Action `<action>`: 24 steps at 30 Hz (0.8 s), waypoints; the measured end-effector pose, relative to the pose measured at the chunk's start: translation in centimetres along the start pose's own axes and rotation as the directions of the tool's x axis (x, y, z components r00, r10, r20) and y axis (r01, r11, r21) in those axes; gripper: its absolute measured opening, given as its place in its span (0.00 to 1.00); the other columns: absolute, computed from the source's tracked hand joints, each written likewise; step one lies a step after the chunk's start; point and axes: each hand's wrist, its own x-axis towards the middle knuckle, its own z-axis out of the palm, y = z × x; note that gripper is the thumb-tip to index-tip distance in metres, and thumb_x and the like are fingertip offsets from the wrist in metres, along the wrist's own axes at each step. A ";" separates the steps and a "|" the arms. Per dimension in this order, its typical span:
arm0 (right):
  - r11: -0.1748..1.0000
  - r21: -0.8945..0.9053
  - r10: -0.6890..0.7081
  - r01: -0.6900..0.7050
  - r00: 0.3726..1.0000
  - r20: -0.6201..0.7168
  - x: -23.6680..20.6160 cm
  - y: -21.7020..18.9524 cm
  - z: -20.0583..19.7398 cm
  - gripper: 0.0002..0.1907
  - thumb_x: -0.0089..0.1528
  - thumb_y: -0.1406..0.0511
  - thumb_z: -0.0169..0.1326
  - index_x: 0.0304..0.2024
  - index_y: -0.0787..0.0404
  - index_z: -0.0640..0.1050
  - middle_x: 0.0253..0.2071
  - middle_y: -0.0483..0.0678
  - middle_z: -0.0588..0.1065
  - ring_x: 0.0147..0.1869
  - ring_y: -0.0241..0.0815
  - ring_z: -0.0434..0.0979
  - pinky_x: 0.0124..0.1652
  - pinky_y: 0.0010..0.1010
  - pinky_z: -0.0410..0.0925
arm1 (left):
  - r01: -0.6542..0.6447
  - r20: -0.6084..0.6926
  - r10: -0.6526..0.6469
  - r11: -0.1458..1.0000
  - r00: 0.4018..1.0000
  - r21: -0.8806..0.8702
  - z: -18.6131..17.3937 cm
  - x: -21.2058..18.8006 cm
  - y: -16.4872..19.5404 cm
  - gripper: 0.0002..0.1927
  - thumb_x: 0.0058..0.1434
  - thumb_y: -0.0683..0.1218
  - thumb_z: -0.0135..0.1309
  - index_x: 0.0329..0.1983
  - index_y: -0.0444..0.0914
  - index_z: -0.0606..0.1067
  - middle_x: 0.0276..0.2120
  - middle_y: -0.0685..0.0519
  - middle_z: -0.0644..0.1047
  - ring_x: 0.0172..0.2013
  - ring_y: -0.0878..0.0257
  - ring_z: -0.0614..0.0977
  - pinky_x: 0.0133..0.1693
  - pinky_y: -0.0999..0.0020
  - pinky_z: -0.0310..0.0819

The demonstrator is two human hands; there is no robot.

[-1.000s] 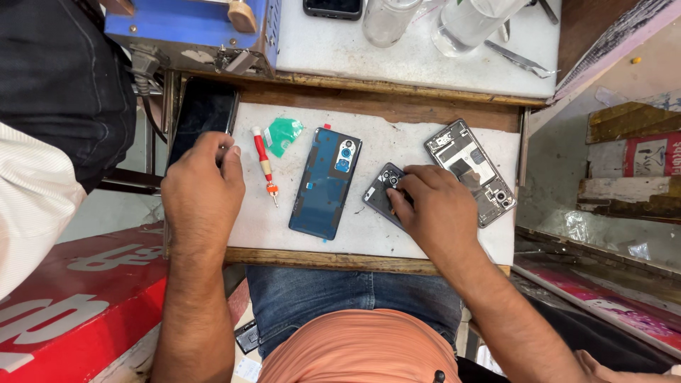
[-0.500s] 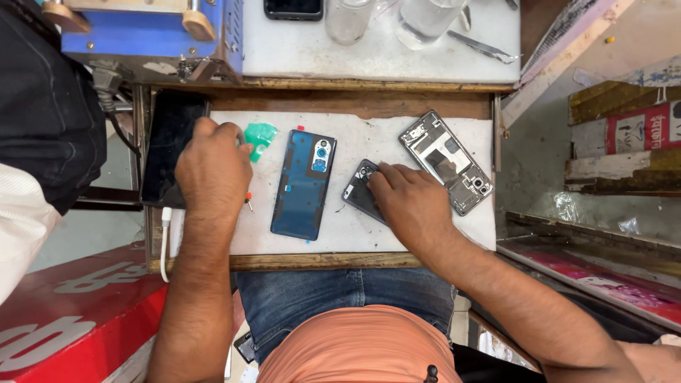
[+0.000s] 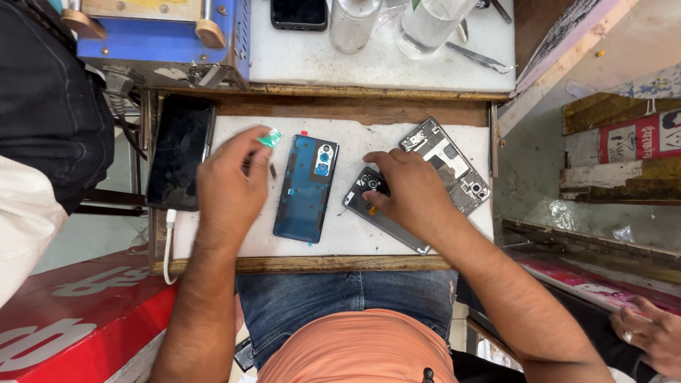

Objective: The person cleans the camera module area of a disassembled smartphone with a spray bottle and then reattaches the camera module and its flex cable. They handle the phone chassis, camera module, and flex cable, and place the back cover aside.

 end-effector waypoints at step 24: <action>0.257 0.957 0.379 0.137 0.897 -0.230 -2.7 5.3 0.5 0.17 0.66 0.78 0.55 0.56 0.64 0.71 0.44 0.47 0.79 0.48 0.31 0.79 0.48 0.22 0.75 | -0.086 0.126 0.050 0.951 0.991 0.296 -0.1 -0.6 1.5 0.06 0.65 0.43 0.61 0.39 0.36 0.77 0.31 0.49 0.81 0.32 0.55 0.84 0.34 0.59 0.78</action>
